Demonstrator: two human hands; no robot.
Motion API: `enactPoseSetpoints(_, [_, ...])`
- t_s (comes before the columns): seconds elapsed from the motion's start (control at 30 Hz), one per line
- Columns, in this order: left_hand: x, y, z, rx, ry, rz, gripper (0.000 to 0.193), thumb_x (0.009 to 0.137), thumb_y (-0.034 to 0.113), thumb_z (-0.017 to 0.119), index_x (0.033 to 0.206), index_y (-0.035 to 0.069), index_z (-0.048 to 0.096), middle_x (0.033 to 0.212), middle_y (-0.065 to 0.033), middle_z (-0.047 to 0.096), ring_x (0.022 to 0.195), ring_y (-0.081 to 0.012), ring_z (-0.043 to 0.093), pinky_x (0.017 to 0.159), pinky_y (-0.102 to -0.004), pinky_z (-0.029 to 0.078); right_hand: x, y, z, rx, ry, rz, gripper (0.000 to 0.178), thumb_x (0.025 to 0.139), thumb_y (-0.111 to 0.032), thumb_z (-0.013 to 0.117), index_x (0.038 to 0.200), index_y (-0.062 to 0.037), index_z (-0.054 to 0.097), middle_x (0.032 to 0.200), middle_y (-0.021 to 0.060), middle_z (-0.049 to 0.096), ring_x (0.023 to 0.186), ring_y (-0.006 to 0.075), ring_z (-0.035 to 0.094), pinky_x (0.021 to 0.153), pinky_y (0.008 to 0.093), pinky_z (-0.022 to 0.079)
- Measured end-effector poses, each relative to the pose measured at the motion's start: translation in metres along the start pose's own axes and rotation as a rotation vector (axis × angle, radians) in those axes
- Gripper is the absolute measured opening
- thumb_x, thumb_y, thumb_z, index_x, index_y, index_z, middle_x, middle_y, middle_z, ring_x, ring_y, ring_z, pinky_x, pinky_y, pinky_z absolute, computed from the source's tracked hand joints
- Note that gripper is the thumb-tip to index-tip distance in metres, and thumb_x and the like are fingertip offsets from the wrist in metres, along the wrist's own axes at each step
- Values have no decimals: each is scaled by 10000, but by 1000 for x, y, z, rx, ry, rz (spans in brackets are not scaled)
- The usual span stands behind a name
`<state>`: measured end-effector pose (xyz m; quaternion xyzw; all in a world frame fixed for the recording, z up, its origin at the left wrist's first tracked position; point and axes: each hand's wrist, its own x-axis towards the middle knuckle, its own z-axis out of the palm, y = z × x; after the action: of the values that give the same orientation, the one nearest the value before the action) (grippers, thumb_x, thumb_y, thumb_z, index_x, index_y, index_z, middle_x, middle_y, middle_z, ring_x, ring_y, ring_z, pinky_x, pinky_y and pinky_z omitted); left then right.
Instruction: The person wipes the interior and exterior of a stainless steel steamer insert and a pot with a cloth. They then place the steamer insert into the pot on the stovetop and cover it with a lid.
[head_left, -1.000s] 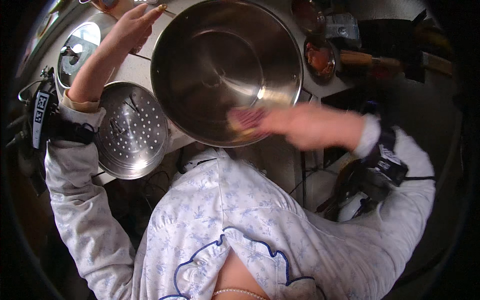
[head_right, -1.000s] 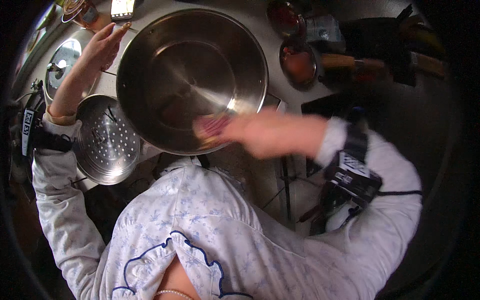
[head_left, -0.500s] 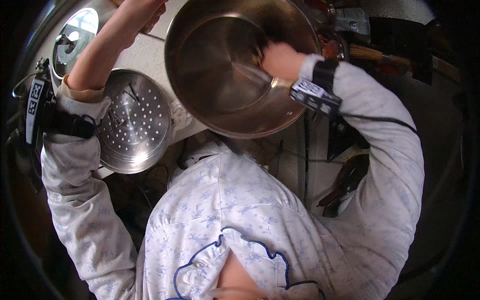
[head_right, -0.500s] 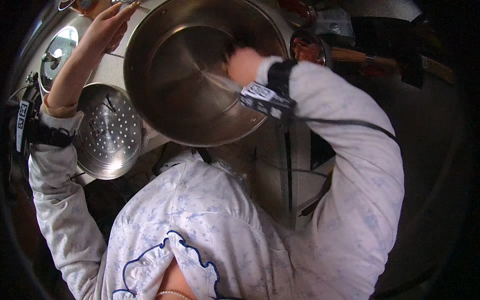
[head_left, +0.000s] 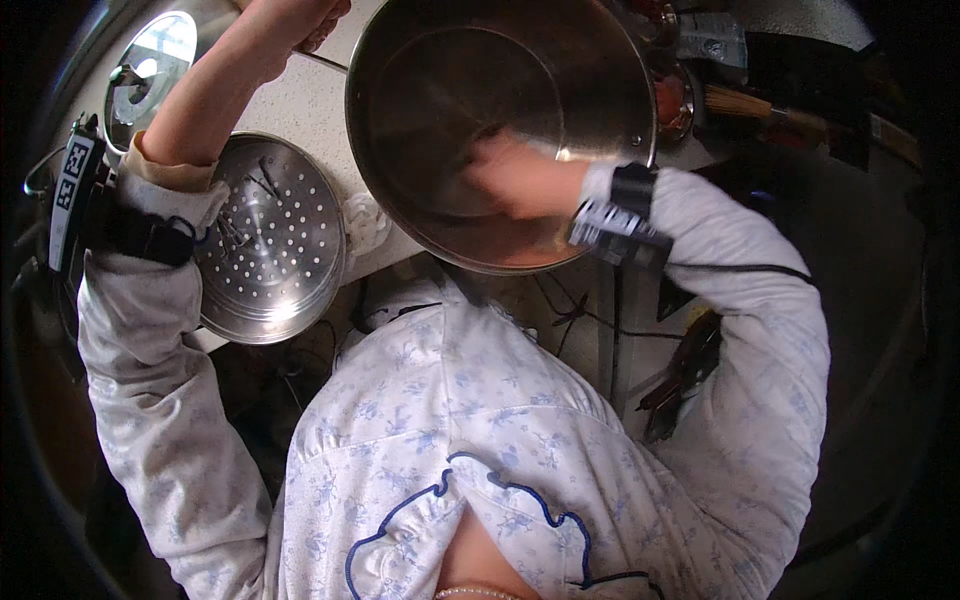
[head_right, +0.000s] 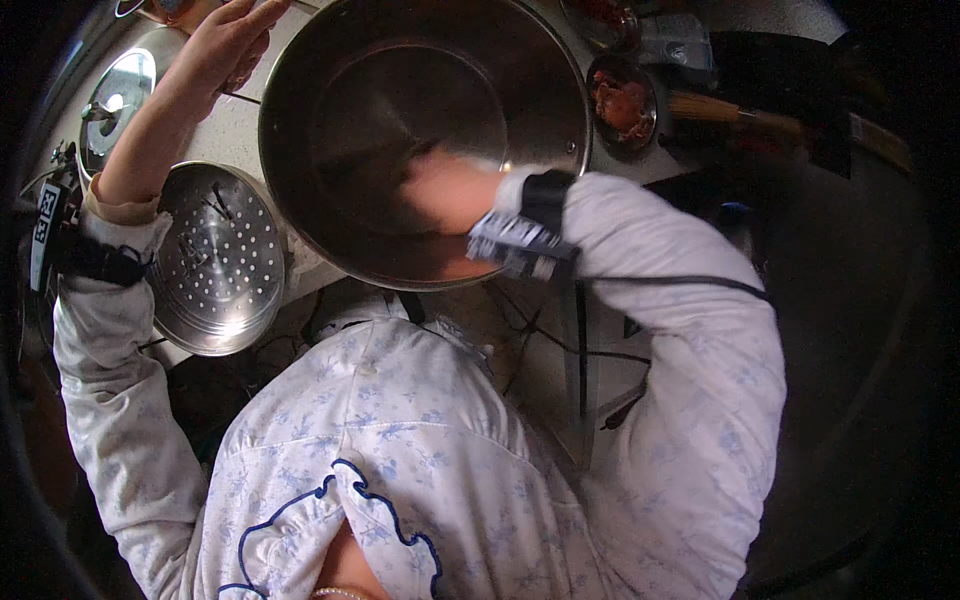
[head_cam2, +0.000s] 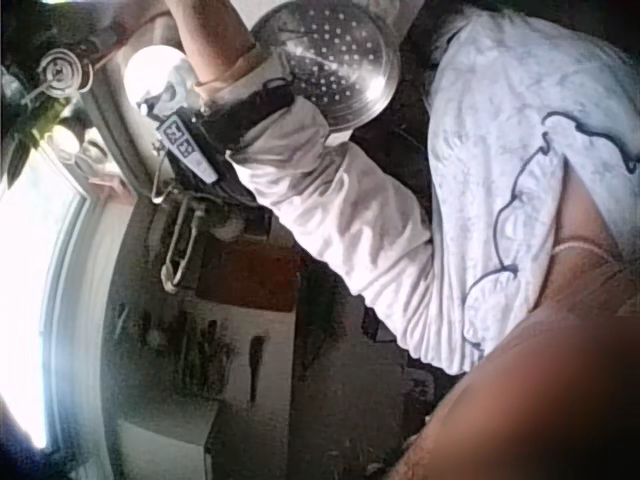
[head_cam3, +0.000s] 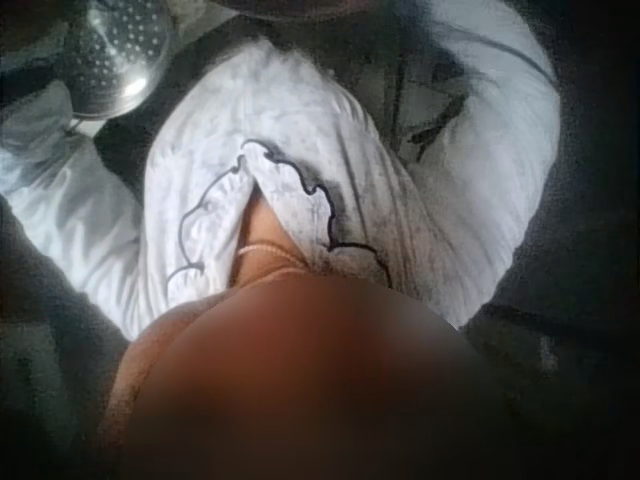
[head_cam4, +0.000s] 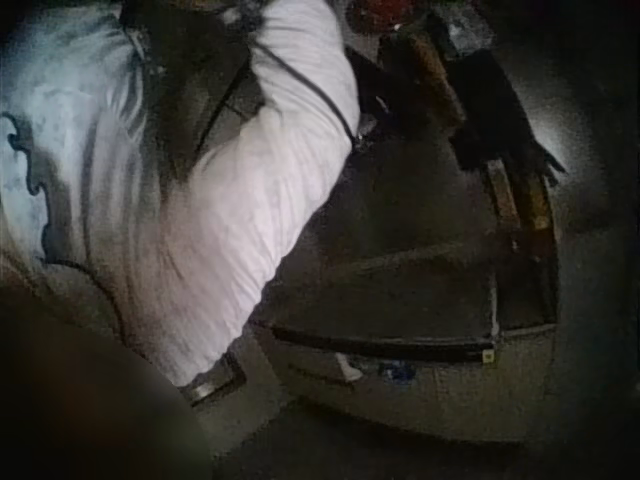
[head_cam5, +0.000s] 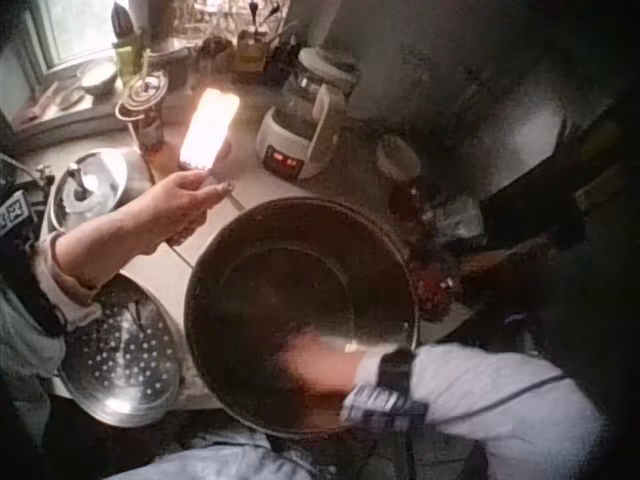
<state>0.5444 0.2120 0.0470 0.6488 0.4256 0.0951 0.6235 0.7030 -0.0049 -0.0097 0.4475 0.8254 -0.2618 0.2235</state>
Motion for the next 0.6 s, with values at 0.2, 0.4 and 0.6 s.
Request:
enactPoseSetpoints(0.2, [-2, 1, -1, 15, -14, 36, 265, 934, 354, 517, 887, 96, 485, 531, 31, 392, 386, -90, 363, 327, -250, 254, 14, 34, -32, 327, 240, 449, 396, 736, -186, 596, 1094, -19, 570, 905, 231, 623, 831, 358, 621, 715, 458, 514])
enactPoseSetpoints(0.4, [12, -6, 2, 30, -57, -35, 254, 934, 356, 513, 946, 102, 515, 536, 23, 407, 402, -103, 387, 339, -265, 267, 27, -12, 13, 40, -93, -150, 431, 718, -219, 617, 1101, -26, 576, 1037, 198, 603, 907, 357, 605, 814, 460, 486])
enactPoseSetpoints(0.6, [14, -9, -4, -252, -271, -32, 272, 933, 371, 509, 879, 104, 501, 571, 21, 428, 429, -102, 405, 355, -260, 295, 45, 104, 9, -12, 362, 167, 439, 748, -206, 597, 1160, -58, 566, 1129, 149, 570, 997, 322, 571, 788, 444, 486])
